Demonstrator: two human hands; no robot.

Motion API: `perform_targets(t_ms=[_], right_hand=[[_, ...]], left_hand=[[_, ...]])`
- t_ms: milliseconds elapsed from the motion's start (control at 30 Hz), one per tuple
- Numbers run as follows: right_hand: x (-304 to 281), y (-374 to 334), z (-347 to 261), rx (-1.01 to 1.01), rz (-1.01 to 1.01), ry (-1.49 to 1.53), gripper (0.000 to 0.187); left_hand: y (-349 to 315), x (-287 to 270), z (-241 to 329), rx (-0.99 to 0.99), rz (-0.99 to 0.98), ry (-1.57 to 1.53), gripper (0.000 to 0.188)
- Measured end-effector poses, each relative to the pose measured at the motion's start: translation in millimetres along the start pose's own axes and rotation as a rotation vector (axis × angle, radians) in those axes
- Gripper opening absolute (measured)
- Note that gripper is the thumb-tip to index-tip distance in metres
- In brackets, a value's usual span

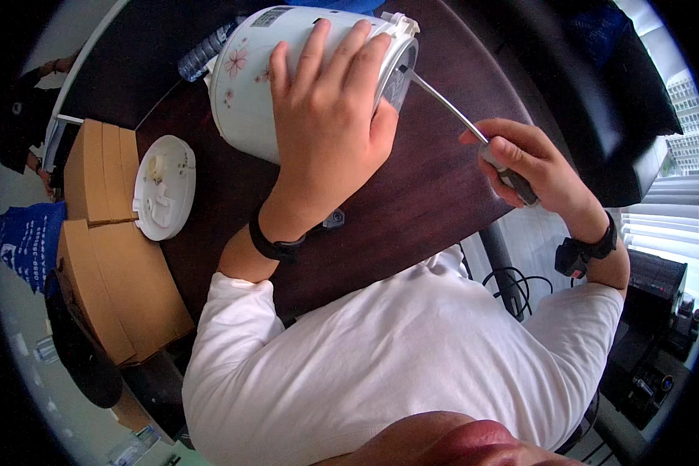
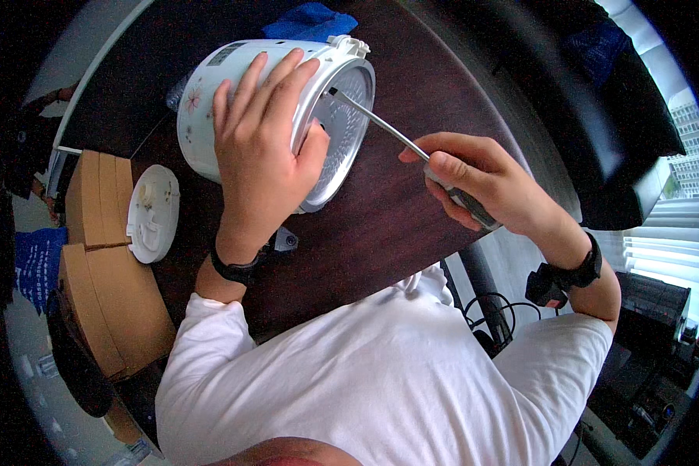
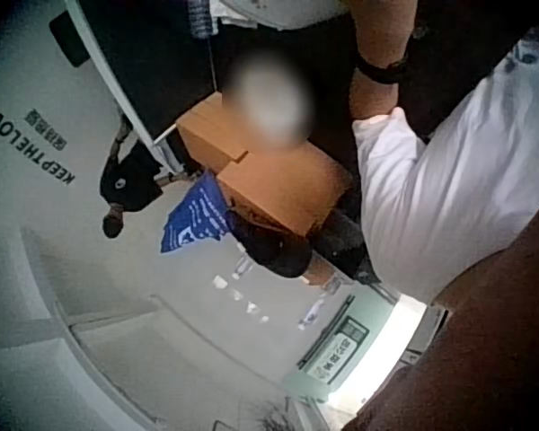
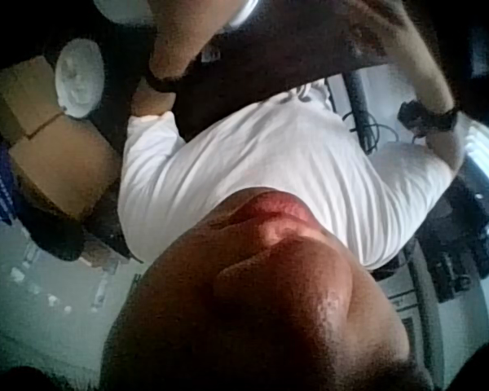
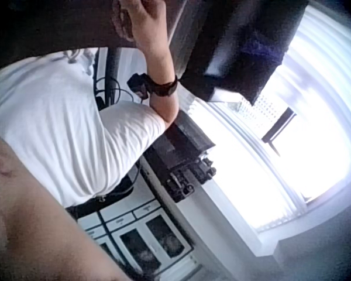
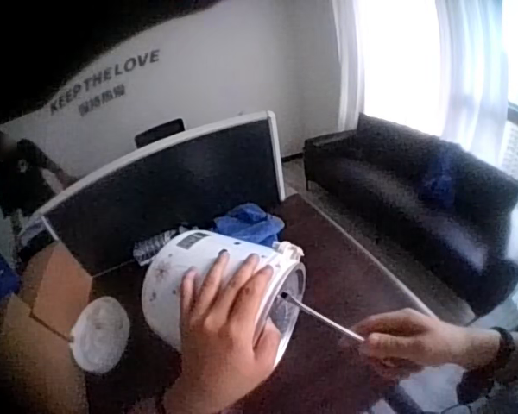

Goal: The person uses a screwdriver to remove screws from the lid and body of a white rice cooker. They remove the lid, then the outer casing, exposing the internal components.

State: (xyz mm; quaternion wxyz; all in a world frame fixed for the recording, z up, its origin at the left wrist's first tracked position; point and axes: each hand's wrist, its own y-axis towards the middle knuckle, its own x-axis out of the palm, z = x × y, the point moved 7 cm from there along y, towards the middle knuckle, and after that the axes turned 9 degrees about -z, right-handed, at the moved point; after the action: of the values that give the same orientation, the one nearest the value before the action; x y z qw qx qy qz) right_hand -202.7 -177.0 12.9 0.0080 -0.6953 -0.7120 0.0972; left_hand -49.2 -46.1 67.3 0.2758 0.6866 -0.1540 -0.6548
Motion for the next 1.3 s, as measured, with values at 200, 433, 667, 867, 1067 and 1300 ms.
perform_targets(t_ms=[200,433,667,867,1067,1300], right_hand=[[5.2,-1.3,-0.5,0.003,-0.041,0.106,0.051],[6.5,-0.9,0.6,0.044,-0.04,0.098,0.052],[4.8,-1.6,-0.7,0.048,-0.042,0.098,0.052],[3.3,-2.0,-1.4,0.064,-0.028,0.07,0.054],[2.2,-2.6,1.1,0.049,-0.05,0.086,0.053],[7.8,-9.3,-1.5,0.16,-0.012,0.117,0.041]], left_hand=[[-0.4,-0.7,0.3,-0.04,-0.039,0.009,0.053],[-0.1,-0.4,-0.2,-0.033,-0.039,0.021,0.054],[-1.3,-0.3,0.0,-0.038,-0.041,0.017,0.053],[-0.5,-0.1,0.3,-0.004,-0.009,0.004,0.051],[-0.2,0.2,0.7,0.007,0.001,0.009,0.051],[-3.8,-3.0,3.6,-0.048,-0.038,-0.047,0.057]])
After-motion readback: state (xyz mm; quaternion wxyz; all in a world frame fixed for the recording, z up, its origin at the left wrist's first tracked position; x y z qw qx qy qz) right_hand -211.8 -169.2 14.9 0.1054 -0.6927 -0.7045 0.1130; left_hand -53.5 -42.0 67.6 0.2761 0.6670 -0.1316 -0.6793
